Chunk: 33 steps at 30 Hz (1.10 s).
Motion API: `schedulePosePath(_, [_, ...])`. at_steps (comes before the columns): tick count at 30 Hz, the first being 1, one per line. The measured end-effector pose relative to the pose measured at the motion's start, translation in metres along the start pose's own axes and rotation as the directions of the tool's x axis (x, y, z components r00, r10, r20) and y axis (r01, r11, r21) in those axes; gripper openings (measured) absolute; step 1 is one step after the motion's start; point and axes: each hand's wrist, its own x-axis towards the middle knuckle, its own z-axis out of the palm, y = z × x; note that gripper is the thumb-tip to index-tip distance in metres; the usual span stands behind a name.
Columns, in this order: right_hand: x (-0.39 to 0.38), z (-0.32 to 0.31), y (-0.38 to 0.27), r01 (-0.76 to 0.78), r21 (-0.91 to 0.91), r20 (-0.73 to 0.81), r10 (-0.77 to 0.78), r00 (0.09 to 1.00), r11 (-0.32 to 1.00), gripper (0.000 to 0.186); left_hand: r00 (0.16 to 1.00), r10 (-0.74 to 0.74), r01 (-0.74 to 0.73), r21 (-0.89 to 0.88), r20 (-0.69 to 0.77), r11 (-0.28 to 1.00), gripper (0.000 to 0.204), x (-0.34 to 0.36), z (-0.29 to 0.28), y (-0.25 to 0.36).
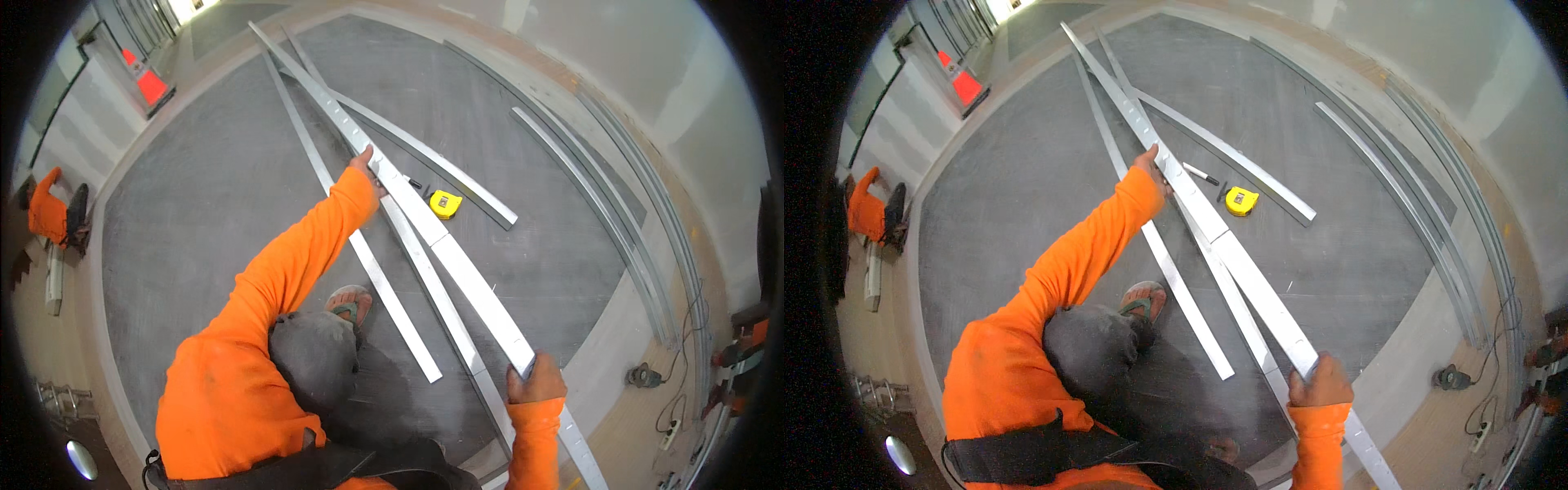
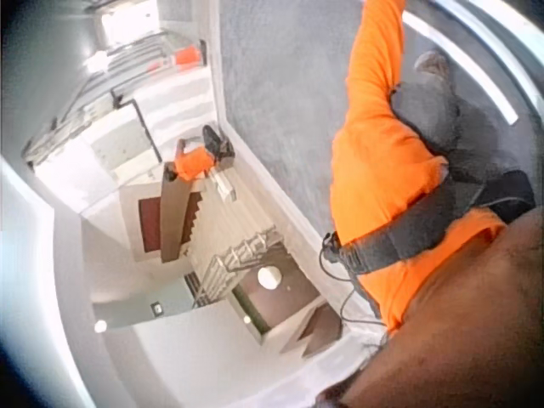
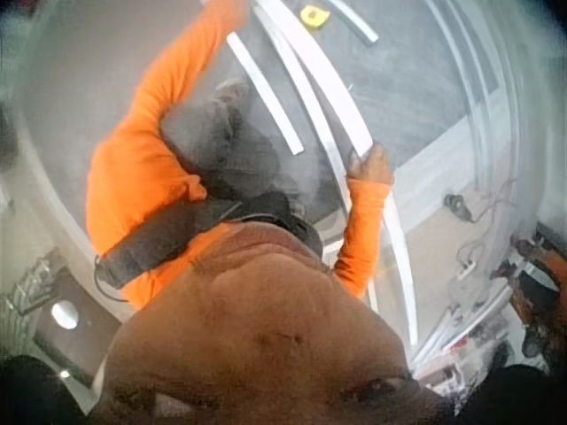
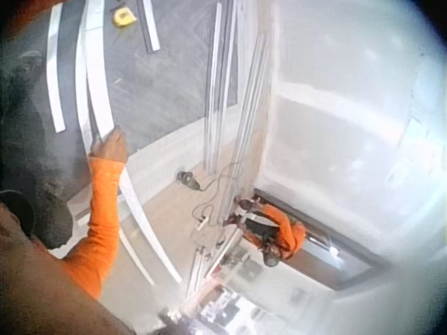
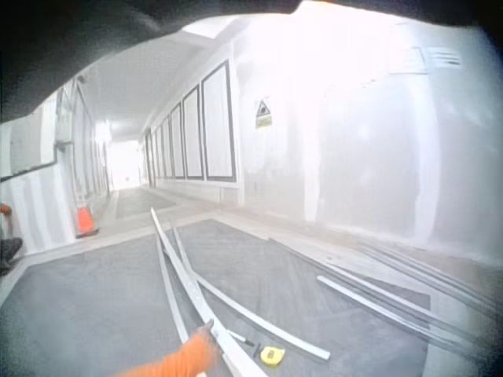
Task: The person measures and marks metal profiles with a tape measure and marker, then uses an angle grinder to cut the profiles to length. The person repeatedly positions the profiles, marks cut lines, and cuts them, producing multiple cut pieces.
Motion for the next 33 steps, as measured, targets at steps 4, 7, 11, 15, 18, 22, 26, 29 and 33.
schedulePosePath(4, [0.037, 0.002, 0.022, -0.054, -0.105, 0.018, 0.056, 0.998, 0.993, 0.040, 1.000, 0.020, -0.019, 0.107, -0.006, 0.994, 0.044, 0.073, 0.025, 0.030])
schedulePosePath(7, [0.049, -0.002, 0.057, -0.229, -0.185, 0.041, 0.240, 0.970, 0.956, 0.037, 0.984, 0.131, -0.089, 0.310, -0.118, 0.947, 0.031, 0.143, 0.058, 0.051])
schedulePosePath(11, [0.050, -0.007, 0.069, -0.434, -0.233, 0.026, 0.452, 0.892, 0.870, 0.025, 0.779, 0.307, -0.412, 0.815, 0.547, -0.408, 0.030, 0.150, 0.080, 0.030])
schedulePosePath(15, [0.092, 0.013, 0.073, -0.476, -0.239, 0.104, 0.510, 0.854, 0.846, 0.035, 0.807, 0.215, -0.428, 0.795, 0.550, -0.430, 0.046, 0.235, 0.065, 0.043])
schedulePosePath(18, [0.109, 0.035, 0.078, -0.423, -0.225, 0.069, 0.447, 0.892, 0.878, 0.033, 0.934, 0.194, -0.303, 0.953, 0.301, -0.023, 0.042, 0.324, 0.057, 0.034])
schedulePosePath(22, [0.148, 0.054, 0.078, -0.464, -0.206, 0.182, 0.500, 0.847, 0.861, 0.030, 0.991, 0.108, -0.067, 0.402, -0.080, 0.913, 0.040, 0.404, 0.080, 0.021])
schedulePosePath(26, [0.199, 0.072, 0.078, -0.452, -0.222, 0.259, 0.500, 0.827, 0.864, 0.031, 0.998, -0.058, 0.054, 0.235, 0.010, 0.971, 0.041, 0.360, 0.098, -0.070])
schedulePosePath(29, [0.226, 0.109, 0.082, -0.446, -0.080, 0.257, 0.450, 0.855, 0.892, 0.033, 0.961, -0.249, 0.196, 0.339, 0.118, 0.920, 0.054, 0.274, 0.115, -0.158])
schedulePosePath(33, [0.201, 0.117, 0.117, -0.370, 0.063, 0.151, 0.358, 0.921, 0.927, 0.038, 0.947, -0.321, 0.299, 0.300, 0.026, 0.906, 0.063, 0.191, 0.148, -0.221])
